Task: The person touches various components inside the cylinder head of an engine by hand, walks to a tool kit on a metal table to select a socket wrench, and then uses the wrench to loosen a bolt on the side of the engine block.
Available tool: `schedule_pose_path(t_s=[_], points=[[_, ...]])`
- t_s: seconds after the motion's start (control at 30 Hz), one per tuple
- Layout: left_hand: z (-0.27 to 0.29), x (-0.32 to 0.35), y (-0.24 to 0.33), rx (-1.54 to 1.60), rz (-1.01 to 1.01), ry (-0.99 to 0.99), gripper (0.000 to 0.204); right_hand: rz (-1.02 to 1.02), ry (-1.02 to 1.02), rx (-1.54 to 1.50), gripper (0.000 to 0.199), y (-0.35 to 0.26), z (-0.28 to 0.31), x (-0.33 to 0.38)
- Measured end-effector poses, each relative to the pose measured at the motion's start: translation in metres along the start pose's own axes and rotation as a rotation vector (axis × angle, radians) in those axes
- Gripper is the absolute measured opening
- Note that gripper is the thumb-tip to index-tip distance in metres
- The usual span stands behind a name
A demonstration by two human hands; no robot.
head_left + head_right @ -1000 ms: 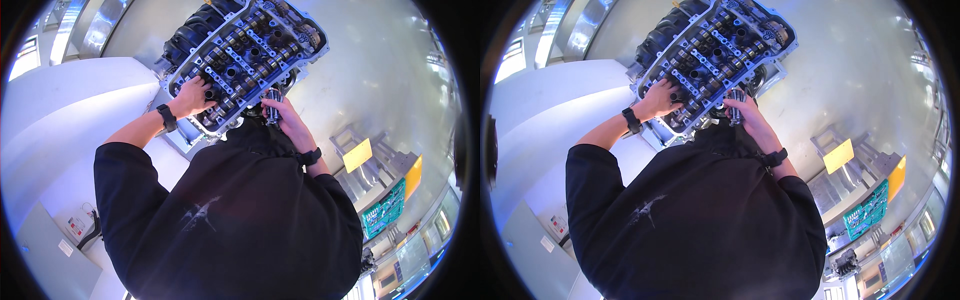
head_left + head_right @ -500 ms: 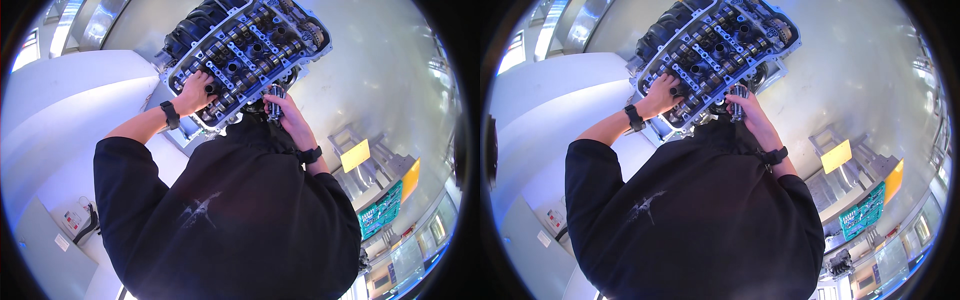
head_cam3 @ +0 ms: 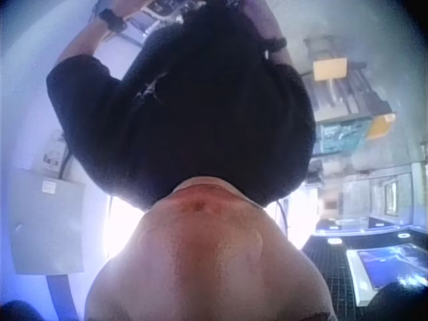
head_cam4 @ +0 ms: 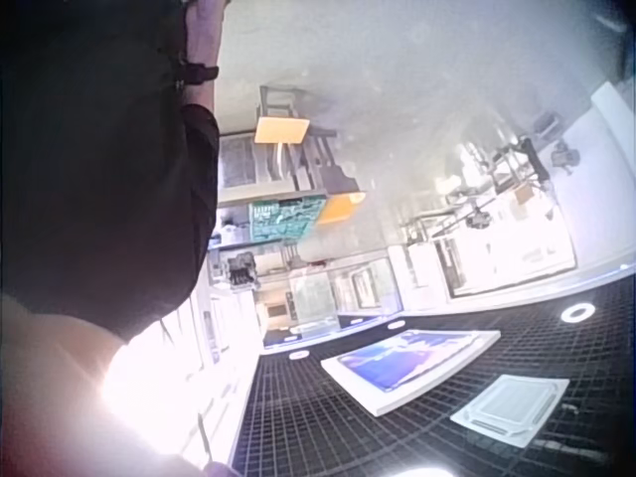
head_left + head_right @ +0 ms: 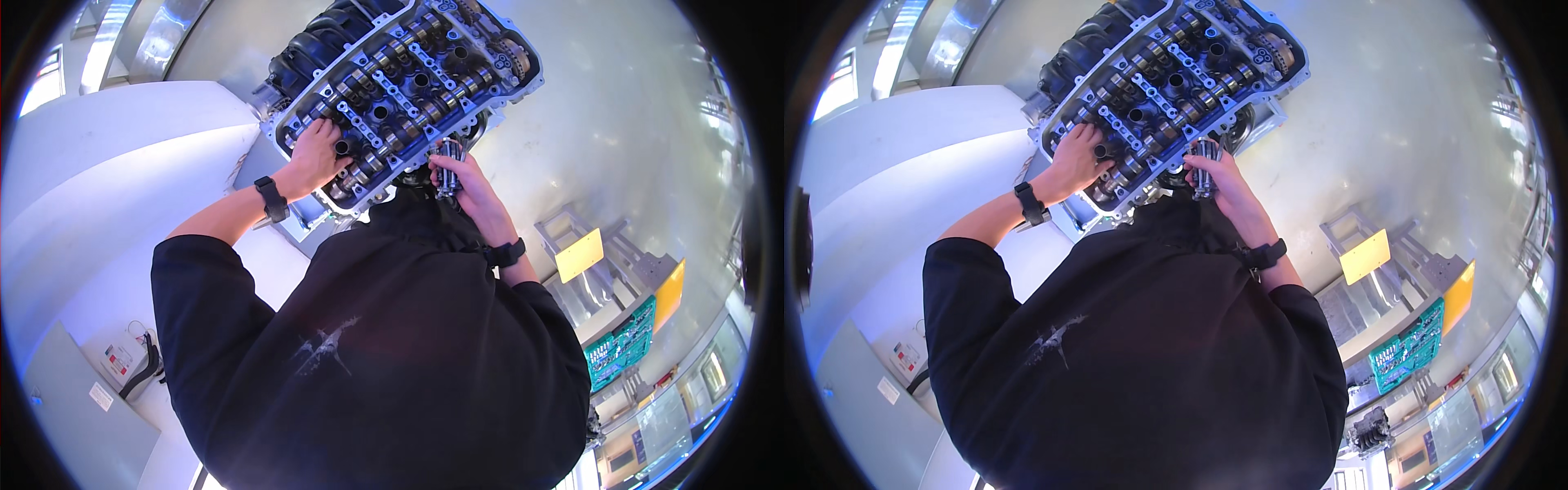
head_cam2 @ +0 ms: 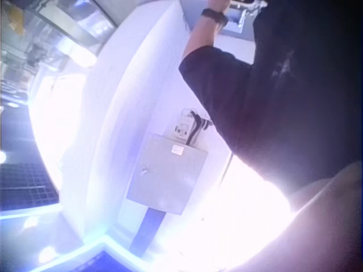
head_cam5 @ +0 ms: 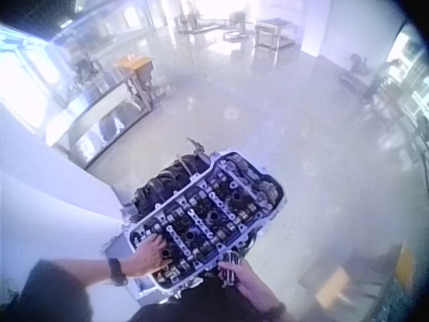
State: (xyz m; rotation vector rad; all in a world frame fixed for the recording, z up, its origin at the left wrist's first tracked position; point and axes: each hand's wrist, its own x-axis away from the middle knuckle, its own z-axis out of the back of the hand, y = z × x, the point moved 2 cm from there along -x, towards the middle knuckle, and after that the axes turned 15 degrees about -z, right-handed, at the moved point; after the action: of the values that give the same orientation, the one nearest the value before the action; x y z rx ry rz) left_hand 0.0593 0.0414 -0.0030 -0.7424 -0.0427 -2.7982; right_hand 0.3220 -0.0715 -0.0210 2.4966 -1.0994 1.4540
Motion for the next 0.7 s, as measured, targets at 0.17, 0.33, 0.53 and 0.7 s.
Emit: schedule_pose_path(t_s=[0.17, 0.33, 0.53, 0.7], points=[[0.017, 0.006, -0.002, 0.143, -0.015, 0.013, 0.058, -0.004, 0.002, 0.016, 0.034, 0.0, -0.001, 0.0], [0.028, 0.011, -0.002, 0.198, 0.002, -0.007, 0.059, -0.001, -0.004, 0.014, 0.033, -0.001, -0.004, -0.001], [0.032, 0.021, -0.002, 0.354, 0.042, 0.031, 0.052, -0.006, -0.006, 0.031, 0.032, -0.002, -0.009, -0.001], [0.016, 0.02, -0.002, 0.243, -0.059, 0.211, 0.04, 0.0, -0.043, 0.068, 0.033, -0.002, -0.016, -0.003]])
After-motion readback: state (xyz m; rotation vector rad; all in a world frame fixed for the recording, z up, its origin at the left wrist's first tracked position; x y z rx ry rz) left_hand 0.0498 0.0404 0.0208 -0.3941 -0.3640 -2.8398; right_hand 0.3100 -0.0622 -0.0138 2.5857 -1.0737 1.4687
